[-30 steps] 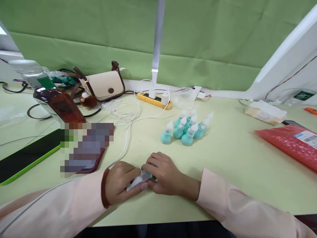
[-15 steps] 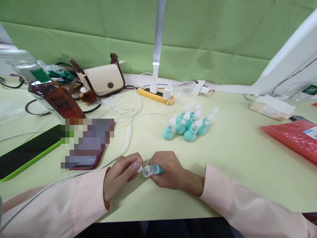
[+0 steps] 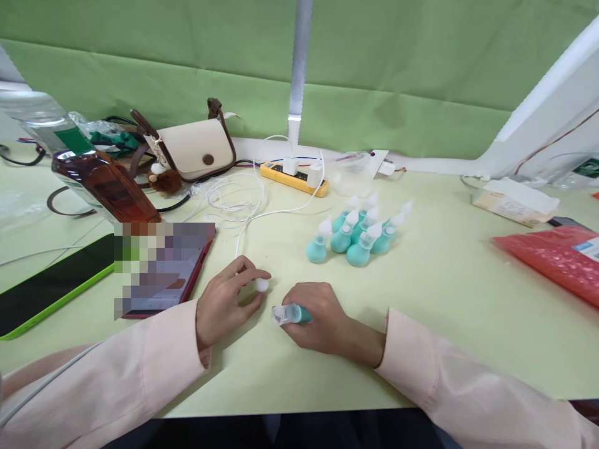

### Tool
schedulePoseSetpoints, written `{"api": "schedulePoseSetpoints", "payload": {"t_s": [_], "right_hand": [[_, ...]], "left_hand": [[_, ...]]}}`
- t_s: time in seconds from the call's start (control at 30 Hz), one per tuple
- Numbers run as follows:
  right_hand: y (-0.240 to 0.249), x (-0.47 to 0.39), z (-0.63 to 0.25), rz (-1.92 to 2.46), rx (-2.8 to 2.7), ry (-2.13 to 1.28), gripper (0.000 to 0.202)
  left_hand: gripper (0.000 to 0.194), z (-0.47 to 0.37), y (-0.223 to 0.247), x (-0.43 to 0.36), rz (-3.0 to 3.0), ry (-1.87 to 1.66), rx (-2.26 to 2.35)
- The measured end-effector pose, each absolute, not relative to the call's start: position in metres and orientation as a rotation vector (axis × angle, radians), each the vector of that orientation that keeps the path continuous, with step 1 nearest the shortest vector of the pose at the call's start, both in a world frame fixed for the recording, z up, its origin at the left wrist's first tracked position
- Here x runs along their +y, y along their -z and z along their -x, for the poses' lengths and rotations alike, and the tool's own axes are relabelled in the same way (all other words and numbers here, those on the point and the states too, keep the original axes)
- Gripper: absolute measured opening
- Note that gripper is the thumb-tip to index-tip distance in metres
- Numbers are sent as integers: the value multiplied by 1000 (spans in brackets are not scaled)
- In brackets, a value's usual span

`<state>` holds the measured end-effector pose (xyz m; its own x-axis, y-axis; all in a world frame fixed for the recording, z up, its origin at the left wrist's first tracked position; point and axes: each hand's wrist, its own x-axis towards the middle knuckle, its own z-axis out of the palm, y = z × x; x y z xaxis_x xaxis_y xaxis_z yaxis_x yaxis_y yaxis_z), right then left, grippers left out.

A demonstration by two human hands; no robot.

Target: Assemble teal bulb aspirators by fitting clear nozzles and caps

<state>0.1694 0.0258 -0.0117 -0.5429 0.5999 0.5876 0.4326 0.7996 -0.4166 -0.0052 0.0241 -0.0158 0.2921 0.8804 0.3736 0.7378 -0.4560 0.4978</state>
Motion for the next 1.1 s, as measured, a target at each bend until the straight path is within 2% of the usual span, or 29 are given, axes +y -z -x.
{"api": "schedulePoseSetpoints", "payload": {"t_s": [0.4, 0.6, 0.7, 0.87, 1.1], "right_hand": [[10, 26, -169, 787, -2251, -254, 12], [13, 27, -169, 830, -2260, -211, 12], [15, 28, -170, 869, -2329, -121, 7], [15, 28, -170, 814, -2509, 100, 6], [12, 26, -169, 751, -2562, 219, 10]], "left_hand": [[21, 5, 13, 24, -2312, -940, 1342], [16, 5, 5, 18, -2296, -1124, 1172], [24, 5, 4, 14, -2417, -1110, 1043], [39, 3, 8, 13, -2687, -908, 1122], [42, 2, 4, 14, -2848, -821, 1146]]}}
